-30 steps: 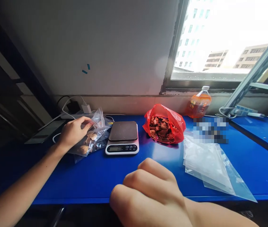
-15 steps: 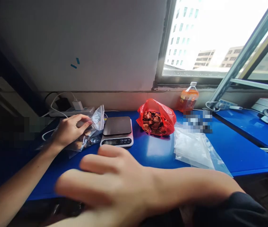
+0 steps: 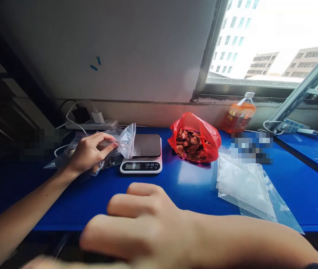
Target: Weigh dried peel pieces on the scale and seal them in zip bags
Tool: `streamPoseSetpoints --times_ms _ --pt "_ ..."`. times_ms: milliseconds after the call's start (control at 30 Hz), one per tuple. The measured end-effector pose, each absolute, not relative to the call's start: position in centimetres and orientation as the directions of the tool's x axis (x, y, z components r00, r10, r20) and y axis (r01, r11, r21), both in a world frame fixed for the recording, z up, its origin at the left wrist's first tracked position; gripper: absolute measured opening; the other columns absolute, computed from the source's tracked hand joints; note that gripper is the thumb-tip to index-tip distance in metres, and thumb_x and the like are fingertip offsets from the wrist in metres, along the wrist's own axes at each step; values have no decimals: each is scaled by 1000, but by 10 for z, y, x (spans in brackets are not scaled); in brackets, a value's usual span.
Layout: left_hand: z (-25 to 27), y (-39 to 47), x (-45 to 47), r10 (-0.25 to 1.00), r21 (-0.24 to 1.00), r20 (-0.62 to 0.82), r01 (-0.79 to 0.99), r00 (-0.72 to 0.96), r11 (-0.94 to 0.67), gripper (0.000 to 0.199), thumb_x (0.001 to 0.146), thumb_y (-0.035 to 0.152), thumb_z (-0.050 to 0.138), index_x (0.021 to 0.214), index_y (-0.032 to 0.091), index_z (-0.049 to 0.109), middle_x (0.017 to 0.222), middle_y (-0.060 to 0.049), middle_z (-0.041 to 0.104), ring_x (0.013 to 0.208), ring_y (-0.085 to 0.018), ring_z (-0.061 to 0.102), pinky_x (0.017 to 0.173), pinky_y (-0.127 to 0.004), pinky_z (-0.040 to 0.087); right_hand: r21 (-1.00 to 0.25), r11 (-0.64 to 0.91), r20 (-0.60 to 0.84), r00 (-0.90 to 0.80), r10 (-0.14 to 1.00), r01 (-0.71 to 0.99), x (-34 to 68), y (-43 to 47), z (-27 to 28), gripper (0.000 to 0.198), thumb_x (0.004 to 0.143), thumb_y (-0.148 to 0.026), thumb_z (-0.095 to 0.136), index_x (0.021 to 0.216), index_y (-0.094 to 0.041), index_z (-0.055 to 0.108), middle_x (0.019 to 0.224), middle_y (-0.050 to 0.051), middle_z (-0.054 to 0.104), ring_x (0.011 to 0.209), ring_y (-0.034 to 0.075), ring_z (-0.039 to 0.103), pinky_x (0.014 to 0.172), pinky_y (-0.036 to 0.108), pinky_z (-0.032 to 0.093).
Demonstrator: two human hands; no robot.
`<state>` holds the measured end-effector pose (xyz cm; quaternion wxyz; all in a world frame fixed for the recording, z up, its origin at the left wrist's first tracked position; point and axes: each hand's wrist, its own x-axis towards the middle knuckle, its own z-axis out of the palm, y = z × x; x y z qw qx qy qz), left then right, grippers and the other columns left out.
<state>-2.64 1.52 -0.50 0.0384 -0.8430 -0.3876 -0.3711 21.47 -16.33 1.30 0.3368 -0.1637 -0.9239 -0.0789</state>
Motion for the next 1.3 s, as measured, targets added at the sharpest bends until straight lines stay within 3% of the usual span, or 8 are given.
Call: streamPoseSetpoints --times_ms 67,133,233,300,467,700,1067,1300 --pt "-2 11 -26 603 219 681 670 417 -710 14 88 34 61 86 20 62 85 -2 67 82 -20 64 77 -31 47 -37 935 752 -606 258 352 213 -123 14 9 85 -25 57 86 -19 64 56 -3 51 49 11 43 51 28 38" --pt "2 4 -24 564 200 706 644 428 -738 13 88 32 62 86 19 62 84 -3 67 81 -19 63 76 -31 47 -316 844 756 -422 500 432 215 -90 4 8 88 -20 51 84 -18 59 63 -1 56 54 10 47 52 26 37" --pt "5 -13 -14 512 173 721 593 467 -786 9 88 27 62 88 18 62 85 -3 66 80 -17 62 73 -29 48 -806 507 510 -77 857 305 222 -66 -15 10 88 -28 54 93 -20 50 72 -1 58 59 11 52 53 24 40" --pt "4 -25 -4 490 166 722 565 489 -808 6 88 24 61 89 18 62 85 -3 66 80 -17 62 72 -28 48 -923 380 379 -29 925 68 224 -65 -23 23 85 -33 59 98 -22 43 74 -3 57 63 11 55 55 24 42" --pt "-4 -42 13 407 157 662 414 630 -897 4 85 18 62 89 18 62 80 -1 67 71 -14 61 68 -27 47 -928 333 341 -21 940 -166 219 -79 -24 29 80 -30 64 93 -24 39 72 -7 53 62 9 52 55 20 42" --pt "17 -40 25 409 396 518 212 752 -893 11 90 26 57 90 16 62 78 -1 65 64 -11 58 58 -22 46 -938 230 274 -145 951 -261 225 -82 -25 30 77 -25 66 88 -22 38 70 -6 55 60 8 47 55 20 38" --pt "4 -44 39 201 -93 479 277 855 -957 23 96 19 46 82 15 64 78 -5 62 70 -15 58 66 -26 47 -960 277 261 -222 939 39 219 -86 -24 14 68 -17 56 66 -18 42 63 -5 42 58 7 35 50 21 28" --pt "2 -40 32 261 26 475 283 840 -959 20 95 17 46 84 17 62 95 -6 65 82 -15 61 74 -25 49 -984 154 138 -173 975 85 238 -75 -22 22 72 -19 56 89 -22 42 59 -9 46 51 8 37 48 21 28"
